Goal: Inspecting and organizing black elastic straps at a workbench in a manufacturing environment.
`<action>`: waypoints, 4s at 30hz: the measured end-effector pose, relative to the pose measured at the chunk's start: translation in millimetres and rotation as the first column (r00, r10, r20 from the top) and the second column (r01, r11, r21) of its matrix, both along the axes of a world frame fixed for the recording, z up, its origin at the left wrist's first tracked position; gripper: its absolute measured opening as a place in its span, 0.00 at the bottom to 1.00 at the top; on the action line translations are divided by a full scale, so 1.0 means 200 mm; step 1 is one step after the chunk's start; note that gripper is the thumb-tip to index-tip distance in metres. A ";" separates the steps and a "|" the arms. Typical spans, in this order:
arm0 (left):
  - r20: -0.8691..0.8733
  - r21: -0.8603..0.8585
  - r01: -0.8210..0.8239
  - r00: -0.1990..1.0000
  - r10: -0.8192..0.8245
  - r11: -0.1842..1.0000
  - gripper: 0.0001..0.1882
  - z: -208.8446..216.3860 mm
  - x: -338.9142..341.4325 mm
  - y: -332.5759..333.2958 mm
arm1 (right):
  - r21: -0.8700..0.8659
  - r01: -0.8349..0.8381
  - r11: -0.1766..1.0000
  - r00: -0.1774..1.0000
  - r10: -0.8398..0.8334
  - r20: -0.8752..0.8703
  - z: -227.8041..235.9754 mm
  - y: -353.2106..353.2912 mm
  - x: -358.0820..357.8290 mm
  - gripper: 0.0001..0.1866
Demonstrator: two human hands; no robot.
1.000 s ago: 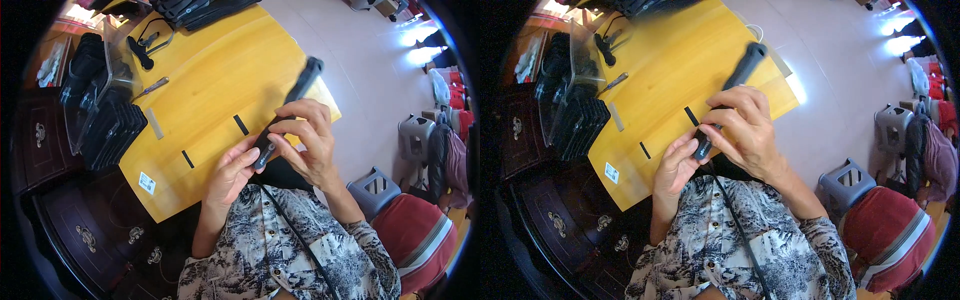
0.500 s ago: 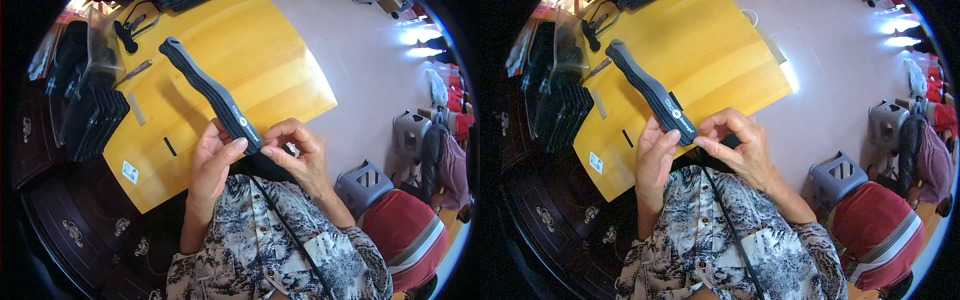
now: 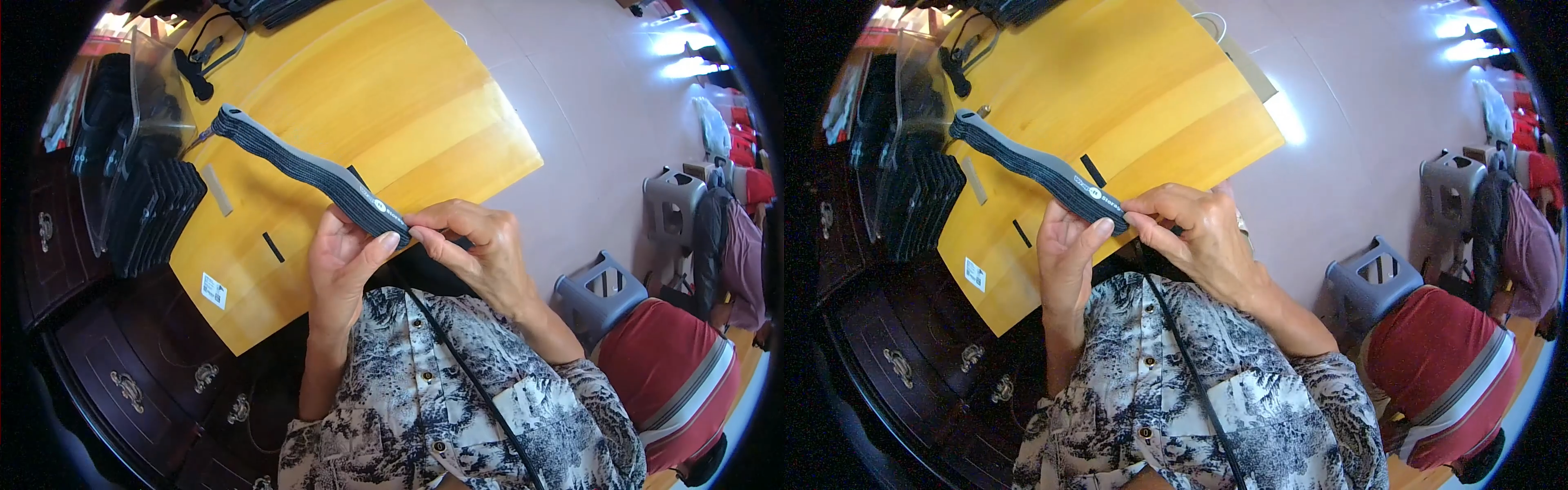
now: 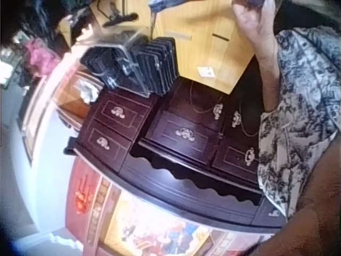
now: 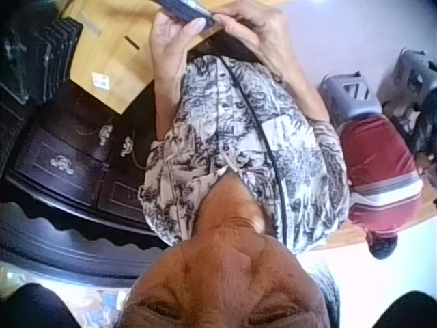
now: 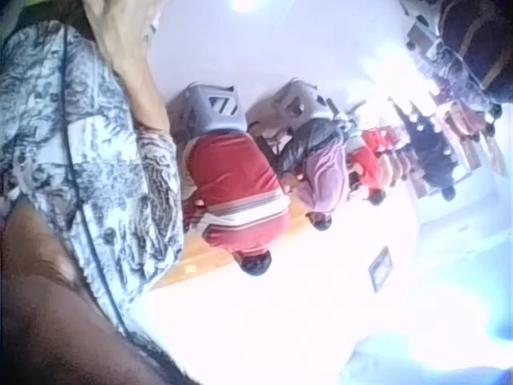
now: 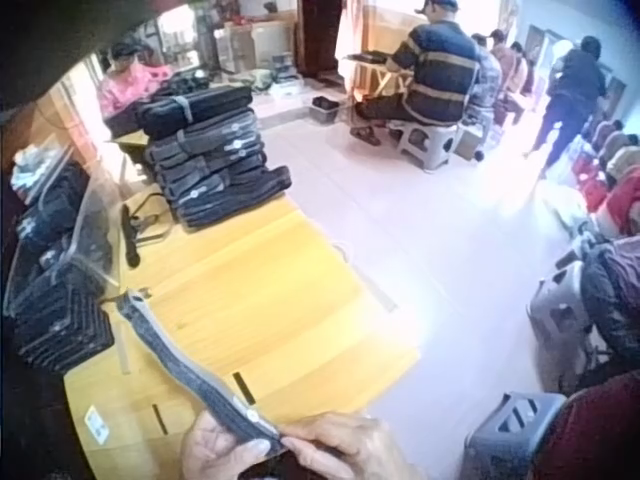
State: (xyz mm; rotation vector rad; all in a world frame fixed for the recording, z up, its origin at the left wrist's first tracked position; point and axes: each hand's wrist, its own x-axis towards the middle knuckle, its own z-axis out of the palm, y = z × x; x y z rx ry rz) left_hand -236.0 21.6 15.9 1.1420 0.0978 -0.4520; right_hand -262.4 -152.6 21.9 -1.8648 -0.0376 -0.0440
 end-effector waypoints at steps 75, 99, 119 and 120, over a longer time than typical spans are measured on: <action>0.030 0.113 0.020 0.999 -0.023 0.993 0.12 -0.12 -0.10 -0.01 | -0.102 -0.328 0.939 0.911 0.286 -0.298 -0.06 -0.03 0.03 0.08; -0.199 -0.141 0.279 0.932 -0.303 0.950 0.18 0.20 -0.20 0.11 | 0.652 -0.410 0.638 0.613 0.722 -0.321 0.13 -0.06 -0.02 0.08; -0.147 -0.037 0.027 0.989 -0.032 0.999 0.14 0.20 -0.14 0.02 | 0.093 -0.055 0.994 0.979 0.035 0.198 0.08 0.15 0.10 0.06; -0.142 -0.046 0.011 0.990 -0.018 0.999 0.14 0.21 -0.13 0.02 | 0.139 -0.068 0.988 0.990 0.050 0.129 0.09 0.15 0.12 0.07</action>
